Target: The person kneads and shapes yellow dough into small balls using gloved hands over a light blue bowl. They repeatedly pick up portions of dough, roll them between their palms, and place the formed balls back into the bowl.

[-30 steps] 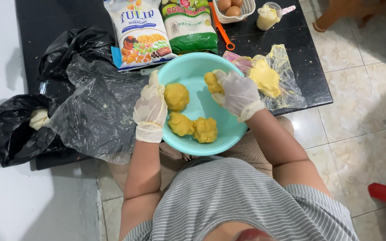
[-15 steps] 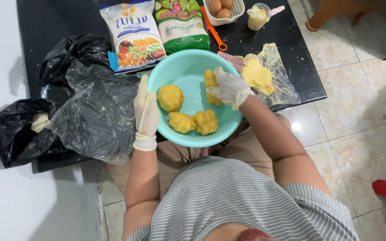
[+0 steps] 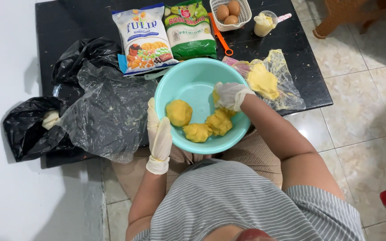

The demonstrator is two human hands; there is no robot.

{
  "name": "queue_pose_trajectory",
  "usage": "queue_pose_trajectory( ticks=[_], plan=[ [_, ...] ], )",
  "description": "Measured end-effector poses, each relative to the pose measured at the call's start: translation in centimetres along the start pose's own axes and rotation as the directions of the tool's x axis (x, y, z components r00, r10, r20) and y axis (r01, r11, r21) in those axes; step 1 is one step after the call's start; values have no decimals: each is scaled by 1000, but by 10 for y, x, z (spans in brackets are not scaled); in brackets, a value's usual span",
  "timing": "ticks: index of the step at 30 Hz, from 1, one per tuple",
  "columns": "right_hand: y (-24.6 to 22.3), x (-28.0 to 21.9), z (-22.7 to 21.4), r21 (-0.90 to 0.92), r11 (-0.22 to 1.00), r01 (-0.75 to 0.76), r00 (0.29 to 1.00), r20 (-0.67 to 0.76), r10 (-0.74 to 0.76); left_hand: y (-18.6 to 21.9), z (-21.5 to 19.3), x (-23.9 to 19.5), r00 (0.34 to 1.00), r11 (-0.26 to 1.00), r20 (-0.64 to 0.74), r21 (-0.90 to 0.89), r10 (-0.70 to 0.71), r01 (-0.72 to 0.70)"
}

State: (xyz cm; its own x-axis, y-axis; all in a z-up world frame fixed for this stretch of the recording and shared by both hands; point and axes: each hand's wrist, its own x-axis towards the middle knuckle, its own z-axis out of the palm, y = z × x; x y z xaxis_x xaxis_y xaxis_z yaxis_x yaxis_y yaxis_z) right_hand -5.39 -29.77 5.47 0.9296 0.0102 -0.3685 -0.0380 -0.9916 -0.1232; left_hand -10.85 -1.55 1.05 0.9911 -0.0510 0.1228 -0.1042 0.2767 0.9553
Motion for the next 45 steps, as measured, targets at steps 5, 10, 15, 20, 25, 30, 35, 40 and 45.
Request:
queue_pose_trajectory(
  ticks=[5, 10, 15, 20, 25, 30, 35, 40, 45],
  plan=[
    [4, 11, -6, 317, 944, 97, 995, -61, -82, -6, -5, 2, 1000, 999, 0, 39, 19, -19],
    [-6, -2, -6, 567, 751, 339, 928, -331, -170, -13, -6, 2, 998, 995, 23, 80, 52, -53],
    [2, 24, 12, 215, 957, 193, 965, -216, -146, -24, -15, 5, 997, 989, 18, 127, 76, -78],
    [-25, -11, -33, 425, 876, 229, 949, -298, -103, -21, -11, 5, 994, 986, 55, 138, 90, -97],
    [-13, 23, 1, 505, 756, 417, 866, -473, -162, -21, -14, 5, 991, 979, 74, 161, 111, -122],
    [-30, -19, -37, 504, 771, 391, 920, -198, -337, -23, -24, 8, 995, 989, 92, 137, 48, -60],
    [-48, -19, -33, 568, 796, 209, 969, -10, -247, -15, -28, 8, 995, 998, 100, 54, 24, -29],
    [-42, 13, -3, 257, 956, 142, 981, 90, -170, 58, 2, 12, 989, 992, 145, -111, -37, 54],
    [-38, 59, 13, 113, 960, 256, 965, 38, -261, 69, -6, 19, 969, 980, 182, -80, -167, 184]
  ],
)
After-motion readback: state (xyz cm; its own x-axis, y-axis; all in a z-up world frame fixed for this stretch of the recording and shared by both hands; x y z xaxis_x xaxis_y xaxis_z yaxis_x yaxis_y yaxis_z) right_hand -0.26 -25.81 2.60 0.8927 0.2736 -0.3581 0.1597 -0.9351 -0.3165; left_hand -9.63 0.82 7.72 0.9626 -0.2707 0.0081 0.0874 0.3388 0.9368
